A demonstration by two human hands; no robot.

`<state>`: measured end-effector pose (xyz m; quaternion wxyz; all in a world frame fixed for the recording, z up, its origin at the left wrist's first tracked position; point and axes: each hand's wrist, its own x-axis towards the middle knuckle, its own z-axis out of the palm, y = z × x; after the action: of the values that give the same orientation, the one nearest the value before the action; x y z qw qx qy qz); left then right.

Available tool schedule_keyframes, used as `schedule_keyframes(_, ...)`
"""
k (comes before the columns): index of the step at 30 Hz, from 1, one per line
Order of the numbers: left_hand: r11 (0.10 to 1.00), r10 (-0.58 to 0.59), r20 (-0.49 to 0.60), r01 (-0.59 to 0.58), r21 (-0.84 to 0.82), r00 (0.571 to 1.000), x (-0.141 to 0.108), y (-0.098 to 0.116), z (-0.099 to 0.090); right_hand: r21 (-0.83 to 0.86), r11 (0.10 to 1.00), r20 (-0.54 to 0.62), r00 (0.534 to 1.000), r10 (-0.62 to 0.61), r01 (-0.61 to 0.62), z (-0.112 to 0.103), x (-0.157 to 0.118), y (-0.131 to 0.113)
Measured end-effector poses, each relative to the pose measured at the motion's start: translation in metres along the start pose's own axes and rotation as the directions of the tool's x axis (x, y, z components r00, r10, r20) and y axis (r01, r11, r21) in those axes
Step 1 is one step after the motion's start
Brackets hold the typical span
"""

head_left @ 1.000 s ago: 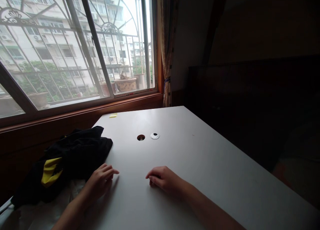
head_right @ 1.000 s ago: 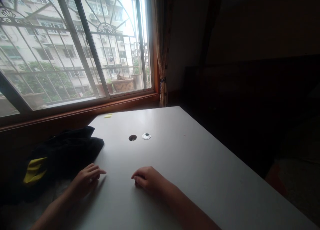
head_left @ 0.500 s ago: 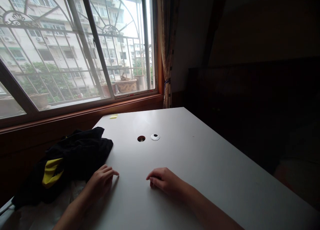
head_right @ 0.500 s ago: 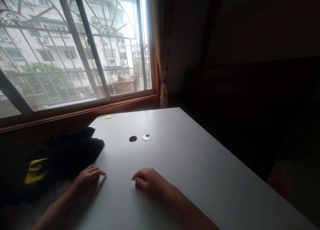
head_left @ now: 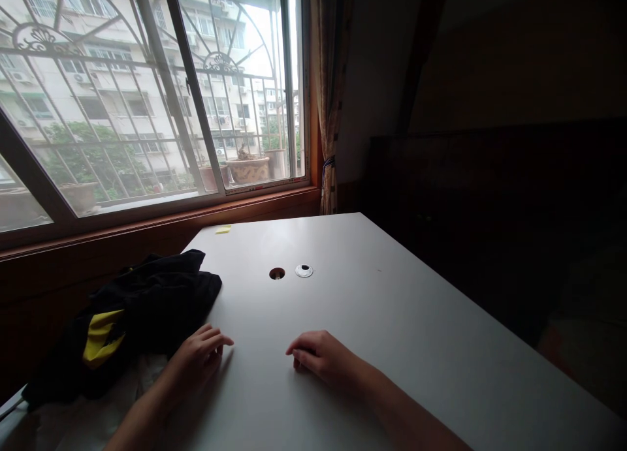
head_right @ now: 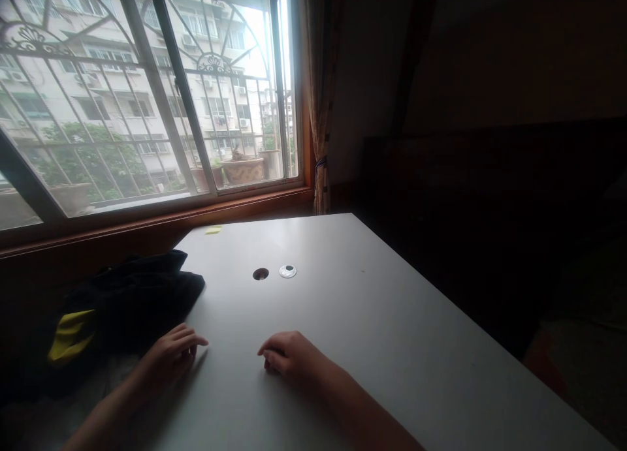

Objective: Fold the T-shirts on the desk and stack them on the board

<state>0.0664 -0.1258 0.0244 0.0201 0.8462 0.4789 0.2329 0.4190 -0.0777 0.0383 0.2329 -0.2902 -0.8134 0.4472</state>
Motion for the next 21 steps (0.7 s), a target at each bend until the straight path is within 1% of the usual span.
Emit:
schedule_keyframes(5, 1.000, 0.018, -0.002, -0.018, 0.010, 1.000, 0.0015, 0.0023, -0.0005, -0.015, 1.000, -0.004, 1.000, -0.009, 0.009, 0.0006, 0.0006, 0.0007)
schedule_keyframes(14, 0.999, 0.014, 0.037, -0.015, 0.032, 0.999, 0.0006, -0.0002, 0.0009, 0.002, 1.000, -0.008, 1.000, -0.012, 0.012, 0.0010, 0.0007, 0.0011)
schedule_keyframes(21, 1.000, 0.019, -0.008, -0.019, 0.014, 1.000, 0.0005, -0.0008, 0.0003, -0.010, 1.000, -0.006, 1.000, -0.008, 0.008, 0.0012, 0.0008, 0.0004)
